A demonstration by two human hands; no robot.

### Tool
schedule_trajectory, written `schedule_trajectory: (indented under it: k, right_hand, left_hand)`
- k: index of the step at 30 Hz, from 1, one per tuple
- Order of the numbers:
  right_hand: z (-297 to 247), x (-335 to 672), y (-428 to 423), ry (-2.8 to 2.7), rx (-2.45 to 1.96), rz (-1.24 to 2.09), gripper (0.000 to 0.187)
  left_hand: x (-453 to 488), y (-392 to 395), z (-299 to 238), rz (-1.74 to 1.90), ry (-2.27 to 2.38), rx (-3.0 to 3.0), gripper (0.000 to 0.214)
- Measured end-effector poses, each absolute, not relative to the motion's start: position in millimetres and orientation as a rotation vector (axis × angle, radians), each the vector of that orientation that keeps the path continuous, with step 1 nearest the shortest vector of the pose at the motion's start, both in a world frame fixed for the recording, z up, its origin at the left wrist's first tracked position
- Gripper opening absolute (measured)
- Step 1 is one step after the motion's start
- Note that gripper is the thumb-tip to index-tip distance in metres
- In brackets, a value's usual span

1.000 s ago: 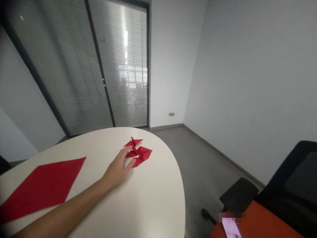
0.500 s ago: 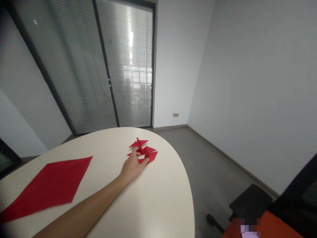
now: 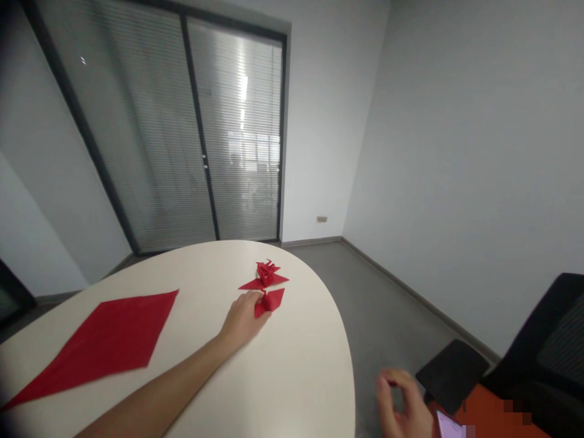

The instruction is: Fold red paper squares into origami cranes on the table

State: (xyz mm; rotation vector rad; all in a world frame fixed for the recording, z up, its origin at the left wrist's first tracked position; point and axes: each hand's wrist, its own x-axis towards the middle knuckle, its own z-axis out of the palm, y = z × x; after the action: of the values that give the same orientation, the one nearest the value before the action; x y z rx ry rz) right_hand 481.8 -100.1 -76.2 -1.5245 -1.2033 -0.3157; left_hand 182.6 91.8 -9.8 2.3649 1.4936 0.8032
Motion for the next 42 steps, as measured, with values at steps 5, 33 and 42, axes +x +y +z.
schedule_trajectory:
  k: [5, 33, 42]
  right_hand:
    - [24, 373, -35, -1.876, -1.427, 0.199, 0.031]
    - [46, 199, 17, -1.998, -0.749, 0.335, 0.04]
    - [46, 203, 19, -1.989, -0.705, 0.459, 0.016]
  left_hand:
    - [162, 60, -5, 1.013, 1.327, 2.098, 0.022]
    - [32, 3, 21, 1.426, 1.178, 1.667, 0.031]
    - [32, 0, 29, 1.383, 1.106, 1.566, 0.024]
